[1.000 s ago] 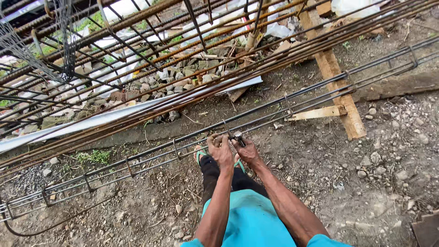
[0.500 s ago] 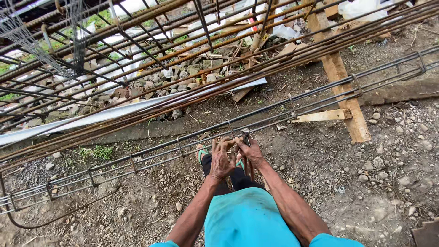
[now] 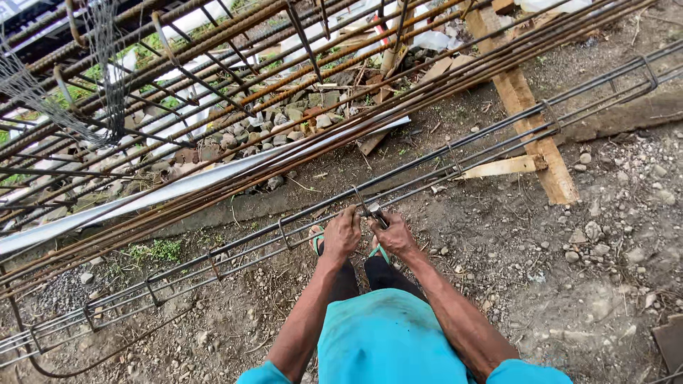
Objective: The person uses pliers to twist and secure wire ties around the intersections of a rebar grid. The hands repeatedly position the pliers, twist the wire, and move along the grid to fasten multiple joints.
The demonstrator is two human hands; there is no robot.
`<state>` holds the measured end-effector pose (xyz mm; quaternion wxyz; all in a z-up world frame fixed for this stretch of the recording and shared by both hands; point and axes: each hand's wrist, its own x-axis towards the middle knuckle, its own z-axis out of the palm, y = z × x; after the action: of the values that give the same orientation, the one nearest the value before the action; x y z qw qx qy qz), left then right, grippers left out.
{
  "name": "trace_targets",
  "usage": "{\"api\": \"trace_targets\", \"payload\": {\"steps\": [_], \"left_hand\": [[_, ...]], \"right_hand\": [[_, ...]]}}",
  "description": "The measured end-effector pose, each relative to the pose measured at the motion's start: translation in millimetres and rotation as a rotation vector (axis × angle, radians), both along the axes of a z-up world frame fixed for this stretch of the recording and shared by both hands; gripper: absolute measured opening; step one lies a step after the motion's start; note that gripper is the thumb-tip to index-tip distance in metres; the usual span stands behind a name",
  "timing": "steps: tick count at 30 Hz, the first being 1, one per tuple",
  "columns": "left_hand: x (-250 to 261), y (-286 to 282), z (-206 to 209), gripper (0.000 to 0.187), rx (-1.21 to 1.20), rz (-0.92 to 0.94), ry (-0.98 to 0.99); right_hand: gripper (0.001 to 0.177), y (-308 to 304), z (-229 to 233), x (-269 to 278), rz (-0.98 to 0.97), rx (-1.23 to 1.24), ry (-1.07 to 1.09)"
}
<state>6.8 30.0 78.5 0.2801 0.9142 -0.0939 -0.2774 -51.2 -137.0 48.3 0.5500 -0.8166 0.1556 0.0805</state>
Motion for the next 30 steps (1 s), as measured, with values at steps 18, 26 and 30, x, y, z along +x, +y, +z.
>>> {"api": "trace_targets", "payload": {"steps": [18, 26, 30], "left_hand": [[9, -1, -30, 0.030, -0.206, -0.102, -0.152], [8, 3, -39, 0.016, -0.195, -0.121, -0.074], [7, 2, -24, 0.018, -0.223, -0.121, -0.100]], "right_hand": [[0.010, 19, 107, 1, -0.468, 0.613, 0.373], [0.019, 49, -9, -25, -0.543, 0.757, 0.381], [0.015, 38, 15, -13, -0.735, 0.674, 0.130]]}}
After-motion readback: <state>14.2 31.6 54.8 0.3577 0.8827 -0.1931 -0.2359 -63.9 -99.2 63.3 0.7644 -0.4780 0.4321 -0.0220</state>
